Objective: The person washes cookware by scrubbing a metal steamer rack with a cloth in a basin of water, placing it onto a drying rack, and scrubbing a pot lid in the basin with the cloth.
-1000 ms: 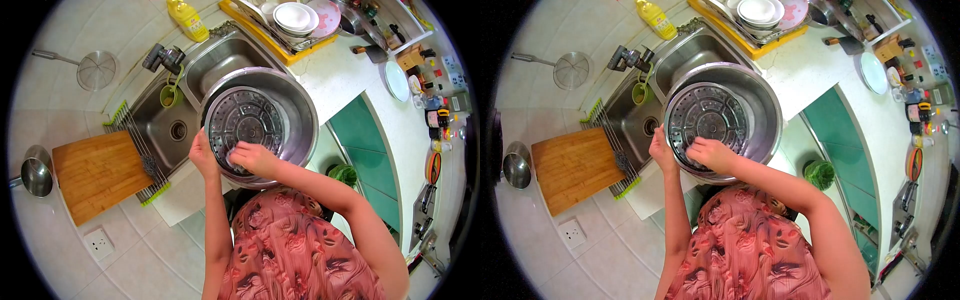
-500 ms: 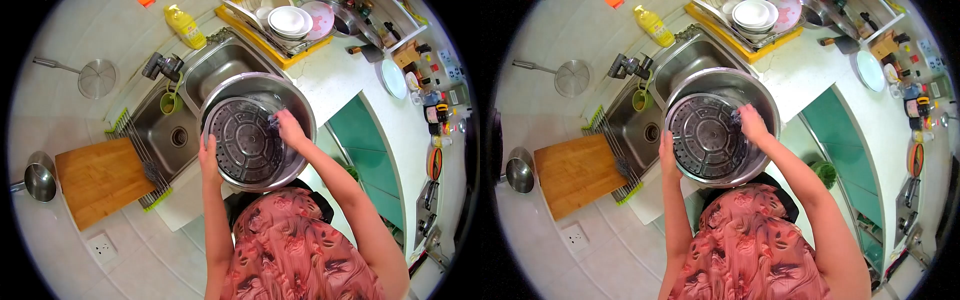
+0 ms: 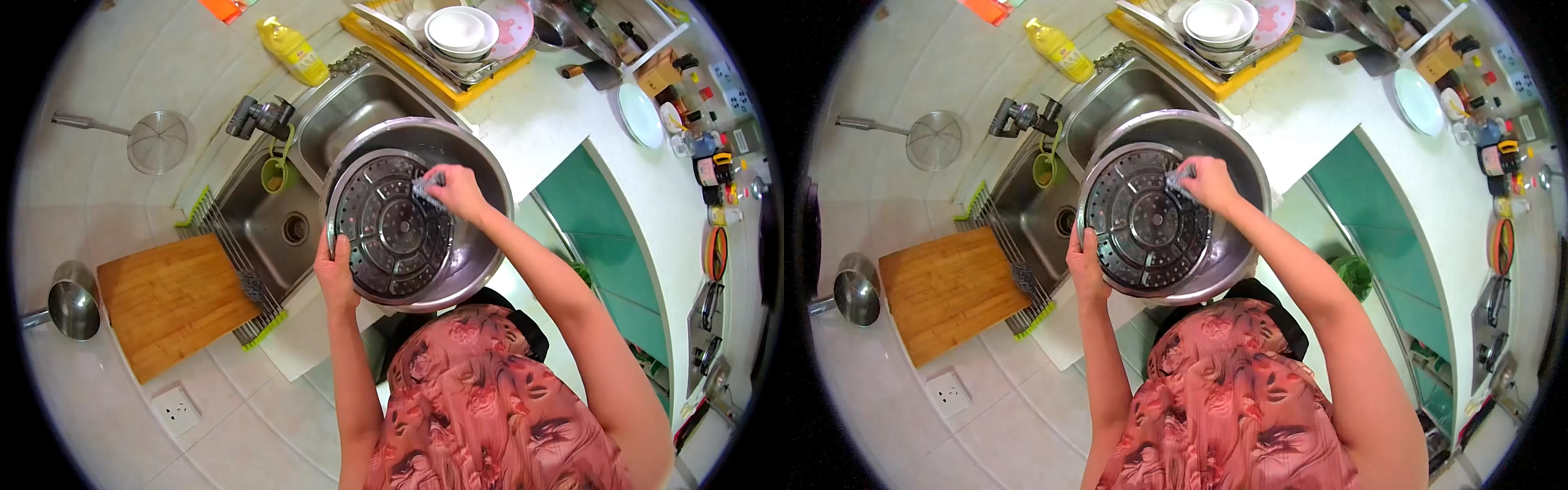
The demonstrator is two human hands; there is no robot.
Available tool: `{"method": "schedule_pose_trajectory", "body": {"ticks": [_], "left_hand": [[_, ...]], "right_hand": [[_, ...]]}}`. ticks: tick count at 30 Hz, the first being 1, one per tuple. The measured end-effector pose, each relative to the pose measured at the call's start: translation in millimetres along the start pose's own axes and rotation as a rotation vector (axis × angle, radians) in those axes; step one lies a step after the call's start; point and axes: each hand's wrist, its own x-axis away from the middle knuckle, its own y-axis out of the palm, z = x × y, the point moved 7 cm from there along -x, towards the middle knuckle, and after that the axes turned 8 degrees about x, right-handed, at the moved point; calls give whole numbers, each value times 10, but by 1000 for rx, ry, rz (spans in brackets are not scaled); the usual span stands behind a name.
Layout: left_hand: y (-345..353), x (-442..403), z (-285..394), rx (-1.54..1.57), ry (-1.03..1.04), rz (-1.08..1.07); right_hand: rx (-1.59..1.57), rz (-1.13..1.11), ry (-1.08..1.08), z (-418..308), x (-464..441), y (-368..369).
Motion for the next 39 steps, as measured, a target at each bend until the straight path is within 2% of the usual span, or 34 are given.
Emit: {"method": "schedule_pose_trajectory", "body": {"ticks": [2, 4, 8, 12, 13, 16, 17, 20, 22, 23, 26, 27, 30, 31, 34, 38, 39], "left_hand": [[-8, 7, -20, -6, 8, 16], [-34, -14, -35, -40, 41, 54], [-246, -6, 53, 26, 16, 102], [-123, 90, 325, 86, 55, 67], [-104, 85, 338, 93, 55, 56], [-115, 37, 301, 97, 78, 51], [-122, 36, 272, 82, 86, 47], [-70, 27, 244, 42, 100, 46], [-52, 25, 257, 20, 104, 69], [-31, 17, 268, 13, 104, 88], [-100, 16, 268, 18, 98, 126], [-122, 15, 257, 21, 96, 127], [-72, 10, 232, 53, 95, 118], [-53, 7, 223, 64, 95, 114], [-104, -37, 224, -6, 84, 140], [-80, -89, 299, 7, 125, 98], [-66, -92, 300, 20, 126, 80]], "right_hand": [[-89, 247, -112, -28, -22, -11], [-31, 239, -257, -63, 84, 160], [225, 33, -215, 350, 144, 288], [401, 298, -193, 305, 267, -26], [506, 285, -158, 406, 281, 96], [158, 75, -139, 372, 289, 323], [80, 47, -74, 377, 304, 366], [-154, 122, -162, -220, 433, 318], [-216, 92, -219, -333, 498, 514], [-180, 147, -192, -282, 509, 546], [-46, 116, -122, 67, 362, 613], [1, 112, -170, 56, 361, 548], [-77, 87, -216, -309, 652, 418], [-179, 7, -282, -391, 783, 490], [-104, 35, -255, -146, 816, 603], [186, -7, -145, 260, 607, 423], [257, 116, -148, 254, 593, 304]]}}
